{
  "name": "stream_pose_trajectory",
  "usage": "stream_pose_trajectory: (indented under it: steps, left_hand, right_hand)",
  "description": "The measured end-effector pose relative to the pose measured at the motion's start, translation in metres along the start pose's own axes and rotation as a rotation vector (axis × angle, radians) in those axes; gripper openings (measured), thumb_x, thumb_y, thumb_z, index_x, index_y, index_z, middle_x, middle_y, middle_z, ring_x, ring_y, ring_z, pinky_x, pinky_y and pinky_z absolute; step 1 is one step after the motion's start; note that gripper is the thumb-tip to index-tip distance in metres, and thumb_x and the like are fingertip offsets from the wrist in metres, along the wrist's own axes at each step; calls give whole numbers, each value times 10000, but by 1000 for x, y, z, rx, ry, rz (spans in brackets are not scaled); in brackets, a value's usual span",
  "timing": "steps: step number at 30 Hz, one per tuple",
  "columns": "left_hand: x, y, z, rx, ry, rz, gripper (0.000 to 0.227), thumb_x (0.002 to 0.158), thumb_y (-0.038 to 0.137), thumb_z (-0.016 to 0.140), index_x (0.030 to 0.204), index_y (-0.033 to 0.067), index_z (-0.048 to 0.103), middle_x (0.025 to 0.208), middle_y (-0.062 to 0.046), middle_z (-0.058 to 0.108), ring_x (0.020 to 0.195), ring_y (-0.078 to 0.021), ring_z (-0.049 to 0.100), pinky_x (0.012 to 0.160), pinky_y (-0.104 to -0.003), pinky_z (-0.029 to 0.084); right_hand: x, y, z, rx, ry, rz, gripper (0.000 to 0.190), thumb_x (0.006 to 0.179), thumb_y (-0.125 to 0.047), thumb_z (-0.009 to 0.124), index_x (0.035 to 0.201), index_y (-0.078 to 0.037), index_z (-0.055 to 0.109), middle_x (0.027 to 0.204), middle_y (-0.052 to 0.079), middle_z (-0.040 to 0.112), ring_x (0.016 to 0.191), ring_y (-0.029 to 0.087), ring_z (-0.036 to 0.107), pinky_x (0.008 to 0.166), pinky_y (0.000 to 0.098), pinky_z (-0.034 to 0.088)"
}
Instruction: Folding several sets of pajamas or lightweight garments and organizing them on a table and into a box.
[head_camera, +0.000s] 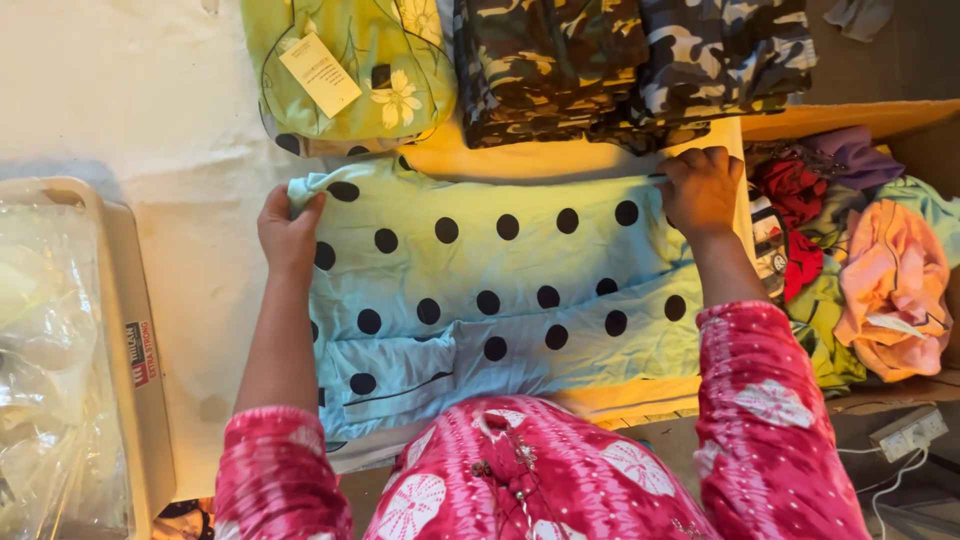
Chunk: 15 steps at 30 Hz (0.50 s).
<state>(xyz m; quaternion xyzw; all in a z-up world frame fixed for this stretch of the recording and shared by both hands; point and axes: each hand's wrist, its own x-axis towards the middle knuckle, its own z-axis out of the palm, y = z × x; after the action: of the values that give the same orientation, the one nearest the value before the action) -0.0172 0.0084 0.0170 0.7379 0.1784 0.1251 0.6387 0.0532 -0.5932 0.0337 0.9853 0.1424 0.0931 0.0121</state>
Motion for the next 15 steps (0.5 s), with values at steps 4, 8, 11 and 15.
stream_pose_trajectory:
  steps: [4, 8, 11, 15]
  left_hand:
    - [-48, 20, -30, -71, -107, 53, 158, 919, 27, 761, 1056, 48, 684, 953, 48, 651, 884, -41, 582, 792, -213, 474]
    - [-126, 29, -73, 181, -127, 174, 206, 852, -74, 598, 995, 5, 723, 1061, -78, 716, 1035, -182, 668, 957, -284, 516]
    - [-187, 22, -92, 321, -156, 224, 191, 787, -73, 591, 912, 39, 683, 1125, -82, 724, 1114, -237, 677, 994, -324, 521]
    - [-242, -14, -112, 778, -174, 254, 223, 641, -58, 634, 723, 145, 677, 1161, 59, 749, 1157, -237, 615, 1070, -411, 401]
  right_hand:
    - [-34, -10, -62, 6, 112, -69, 230, 791, -189, 815, 1001, -218, 727, 1291, -1, 668, 1291, 313, 523, 1047, 504, 386]
    - [-94, -12, -99, 39, 141, -130, 220, 748, -146, 800, 930, -166, 678, 1290, 10, 686, 1327, 329, 543, 1034, 527, 417]
    - [-156, -3, -93, 35, 126, -105, 227, 735, -124, 780, 934, -146, 673, 1193, 14, 707, 1279, 319, 589, 995, 517, 445]
    - [-213, -5, -80, 35, 115, -63, 230, 748, -87, 738, 961, -170, 709, 1015, 2, 719, 1160, 286, 640, 953, 463, 482]
